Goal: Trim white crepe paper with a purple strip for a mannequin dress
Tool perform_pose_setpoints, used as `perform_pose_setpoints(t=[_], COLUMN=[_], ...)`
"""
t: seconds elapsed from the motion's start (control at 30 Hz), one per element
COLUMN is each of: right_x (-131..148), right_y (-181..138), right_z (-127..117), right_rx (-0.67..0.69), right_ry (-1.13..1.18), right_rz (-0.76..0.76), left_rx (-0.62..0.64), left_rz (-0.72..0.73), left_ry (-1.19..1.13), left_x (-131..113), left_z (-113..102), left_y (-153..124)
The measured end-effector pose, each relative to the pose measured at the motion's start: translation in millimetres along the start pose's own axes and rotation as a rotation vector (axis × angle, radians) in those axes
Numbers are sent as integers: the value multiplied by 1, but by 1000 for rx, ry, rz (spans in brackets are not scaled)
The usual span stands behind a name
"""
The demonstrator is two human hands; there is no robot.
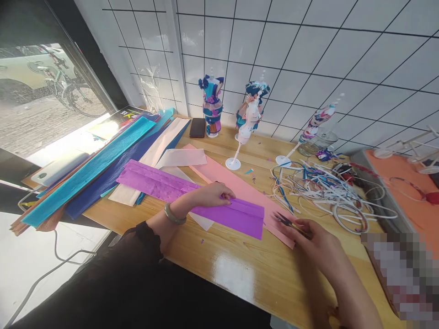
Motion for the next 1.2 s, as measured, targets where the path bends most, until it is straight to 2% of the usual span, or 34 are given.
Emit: perform_pose_setpoints(t=[0.07,0.13,0.33,0.43,0.63,0.93,1.2], right_x=[-3,9,80,96,96,95,105], right_y=[-5,-12,-21,-19,-15,-12,-3], right_z=[-9,-13,10,21,26,23,28], right_rx=[-47,-72,-17,-32,-24,-62,-89], right_ry=[-34,-28,35,-1,-120,-169,-167], right_rz=[56,25,-380,-495,-509,-458,-522], left_rx=[-7,-9,-24,-34,-43,-33,-9], left_rz=[20,20,-16,-35,-41,-12,-33], left_ry=[49,64,-3,-36,-77,-95,-117], left_x=[-1,-2,1,3,4,4,0], left_z=[1,2,4,4,3,2,1], left_y=[0,0,0,1,1,1,0])
Point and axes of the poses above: each hand's wrist, its own y-axis towards the middle knuckle, its own z-axis out of the palm, x = y × z, the point moved 3 cm from there along y, towards the middle knuckle, and after that the axes turned 15 degrees about -y, right-handed, at the moved point
